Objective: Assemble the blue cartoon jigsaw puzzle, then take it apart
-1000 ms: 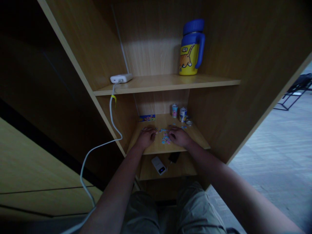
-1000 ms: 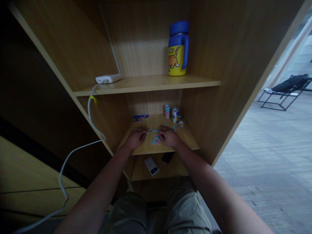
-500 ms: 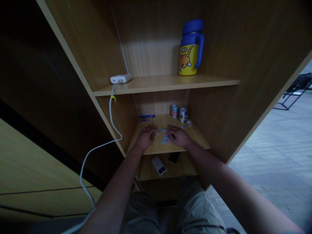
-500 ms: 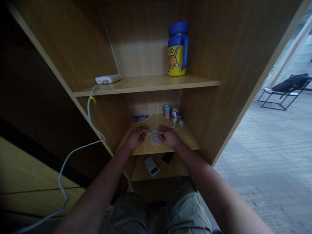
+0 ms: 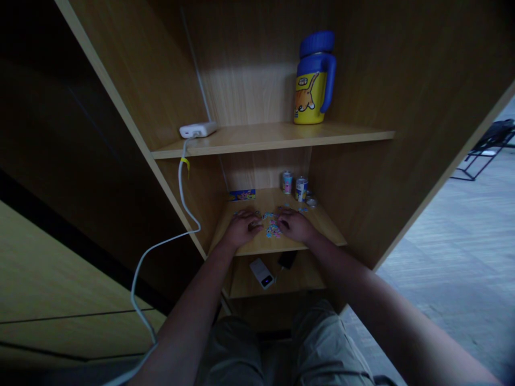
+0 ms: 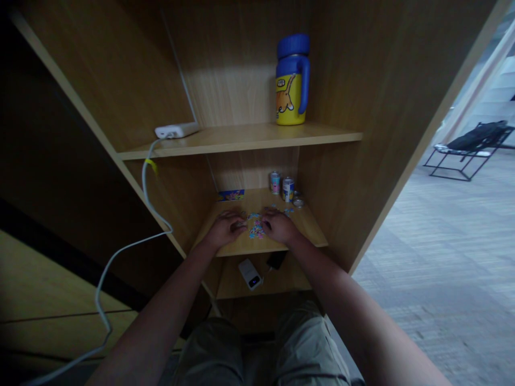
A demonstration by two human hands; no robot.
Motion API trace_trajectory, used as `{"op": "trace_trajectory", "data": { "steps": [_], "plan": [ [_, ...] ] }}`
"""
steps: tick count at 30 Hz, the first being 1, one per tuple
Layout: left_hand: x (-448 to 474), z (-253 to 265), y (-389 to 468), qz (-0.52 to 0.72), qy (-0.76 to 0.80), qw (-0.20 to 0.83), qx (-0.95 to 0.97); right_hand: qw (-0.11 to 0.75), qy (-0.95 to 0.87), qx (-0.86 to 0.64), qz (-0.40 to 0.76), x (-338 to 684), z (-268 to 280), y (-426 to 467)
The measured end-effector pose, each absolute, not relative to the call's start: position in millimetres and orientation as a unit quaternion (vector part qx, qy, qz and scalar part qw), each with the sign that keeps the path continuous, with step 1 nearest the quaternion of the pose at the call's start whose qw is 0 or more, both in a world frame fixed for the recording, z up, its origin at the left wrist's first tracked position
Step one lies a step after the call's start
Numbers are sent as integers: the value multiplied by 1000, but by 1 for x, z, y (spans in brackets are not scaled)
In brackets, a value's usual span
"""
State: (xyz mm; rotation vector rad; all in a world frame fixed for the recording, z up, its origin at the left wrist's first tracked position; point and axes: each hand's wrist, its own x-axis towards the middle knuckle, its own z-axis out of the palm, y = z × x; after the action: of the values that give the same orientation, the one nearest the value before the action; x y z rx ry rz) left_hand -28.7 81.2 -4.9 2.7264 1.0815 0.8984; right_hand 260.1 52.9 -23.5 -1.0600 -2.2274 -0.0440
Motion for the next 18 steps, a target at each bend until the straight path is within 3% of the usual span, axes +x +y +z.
{"op": "trace_trajectory", "data": {
  "steps": [18],
  "plan": [
    [-31, -9, 90, 310, 366, 54, 876, 336, -850, -404, -22, 260, -24, 52]
  ]
}}
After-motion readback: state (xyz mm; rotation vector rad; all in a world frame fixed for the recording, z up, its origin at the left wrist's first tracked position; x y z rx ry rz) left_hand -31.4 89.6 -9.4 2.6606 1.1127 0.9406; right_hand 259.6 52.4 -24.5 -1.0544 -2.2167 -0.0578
